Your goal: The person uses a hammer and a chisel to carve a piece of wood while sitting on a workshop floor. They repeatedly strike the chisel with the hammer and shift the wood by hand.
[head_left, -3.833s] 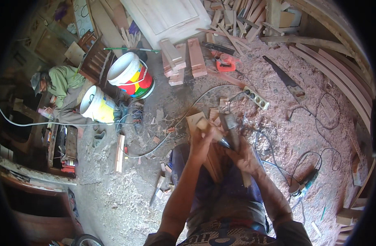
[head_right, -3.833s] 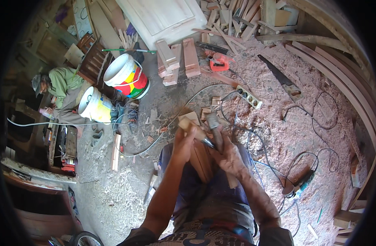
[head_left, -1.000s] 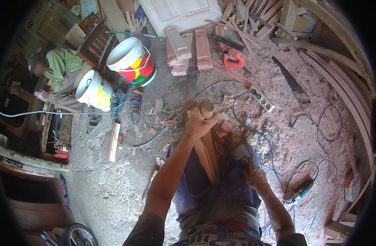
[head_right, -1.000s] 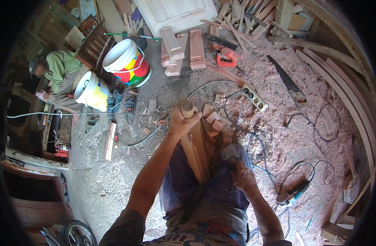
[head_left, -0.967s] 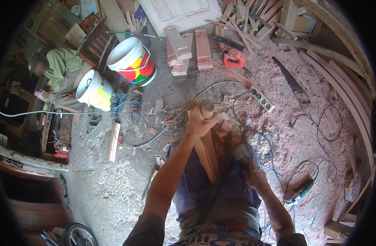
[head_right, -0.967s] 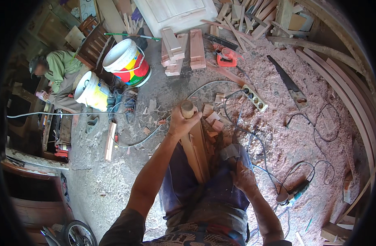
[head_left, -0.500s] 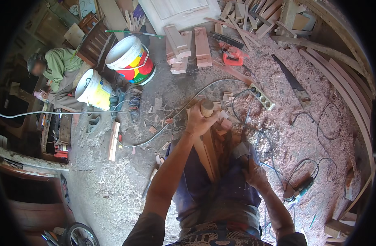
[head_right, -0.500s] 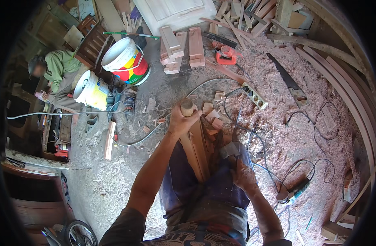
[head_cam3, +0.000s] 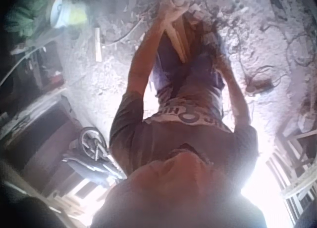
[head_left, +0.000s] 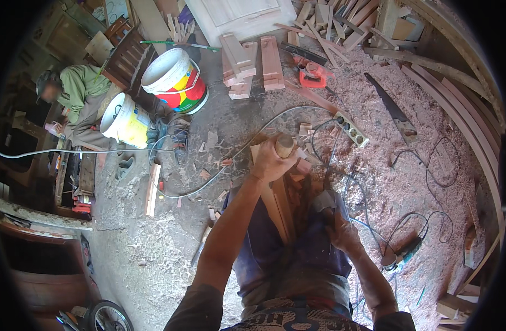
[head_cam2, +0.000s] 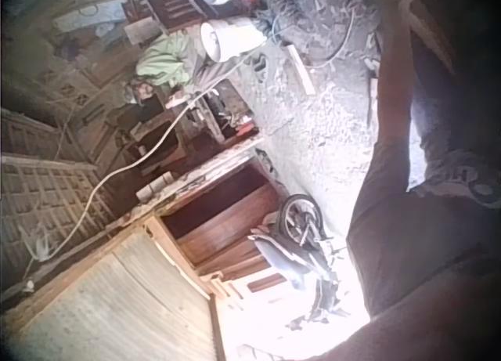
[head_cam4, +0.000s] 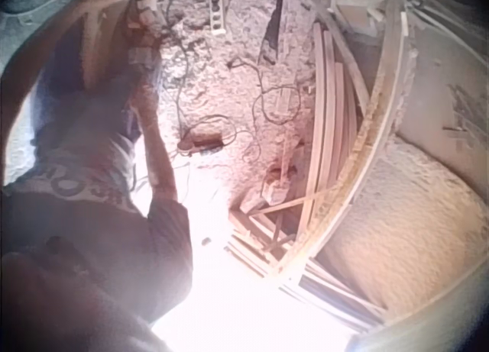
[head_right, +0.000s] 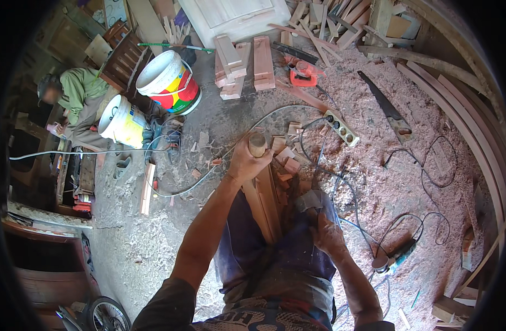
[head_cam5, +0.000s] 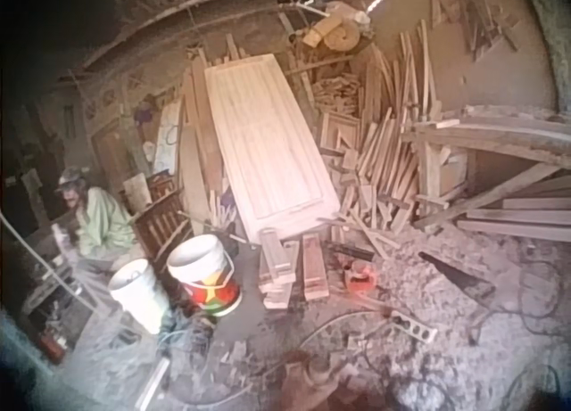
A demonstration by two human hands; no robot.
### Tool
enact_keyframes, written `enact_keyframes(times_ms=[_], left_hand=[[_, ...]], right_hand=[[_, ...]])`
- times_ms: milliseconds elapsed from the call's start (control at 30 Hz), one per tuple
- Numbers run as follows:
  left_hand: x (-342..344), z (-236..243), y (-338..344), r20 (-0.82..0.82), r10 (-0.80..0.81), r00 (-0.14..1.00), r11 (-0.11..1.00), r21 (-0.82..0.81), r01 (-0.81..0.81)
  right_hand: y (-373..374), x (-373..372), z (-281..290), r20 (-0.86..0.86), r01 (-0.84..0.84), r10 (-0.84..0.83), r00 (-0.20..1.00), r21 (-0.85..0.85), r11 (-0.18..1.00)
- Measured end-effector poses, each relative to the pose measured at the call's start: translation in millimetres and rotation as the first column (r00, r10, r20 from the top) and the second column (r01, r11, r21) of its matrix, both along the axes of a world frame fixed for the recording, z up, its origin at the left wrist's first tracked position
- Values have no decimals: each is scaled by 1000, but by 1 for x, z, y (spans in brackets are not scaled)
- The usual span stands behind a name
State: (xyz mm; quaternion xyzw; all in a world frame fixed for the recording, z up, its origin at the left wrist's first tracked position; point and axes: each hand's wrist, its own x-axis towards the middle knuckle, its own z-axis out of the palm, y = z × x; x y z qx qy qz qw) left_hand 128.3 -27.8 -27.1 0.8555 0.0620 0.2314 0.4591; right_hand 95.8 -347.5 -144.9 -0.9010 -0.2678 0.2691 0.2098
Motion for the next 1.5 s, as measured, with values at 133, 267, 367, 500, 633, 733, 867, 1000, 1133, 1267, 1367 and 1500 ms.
enact_keyframes(times_ms=[133,267,367,500,633,733,867,1000,1133,1267,1367,1500], left_hand=[[3,0,-1,31,-7,999,1000,22,6],[5,-6,6,-31,-41,999,999,1,41],[0,-5,7,-39,-25,999,999,-40,23],[3,-3,2,-12,-34,999,998,-50,34],[1,-10,8,-40,-78,996,990,-120,73],[-3,-2,3,-22,-91,996,983,-161,86],[-2,-10,6,160,-160,974,978,162,133],[-9,-26,17,86,-101,991,995,13,100],[-17,-33,18,17,-11,1000,999,-51,12],[-16,-35,21,125,-5,992,991,-130,21],[-18,-55,37,133,-82,988,961,273,43],[-23,-52,34,145,-59,988,991,127,40]], right_hand=[[-6,4,3,-79,87,-73,994,191,978],[-4,8,25,-236,249,-184,954,285,926],[10,19,76,-494,362,-187,849,287,887],[43,26,139,-392,331,-88,916,613,717],[73,45,197,65,-31,-17,998,676,737],[93,51,217,255,-126,-44,966,611,782],[116,63,199,517,-292,150,843,205,934],[118,75,199,504,-385,245,828,194,902],[114,63,239,459,-352,149,876,397,847],[126,55,256,475,-351,174,863,314,882],[139,60,227,395,-396,355,847,24,918],[128,65,214,483,-425,285,828,208,881]])
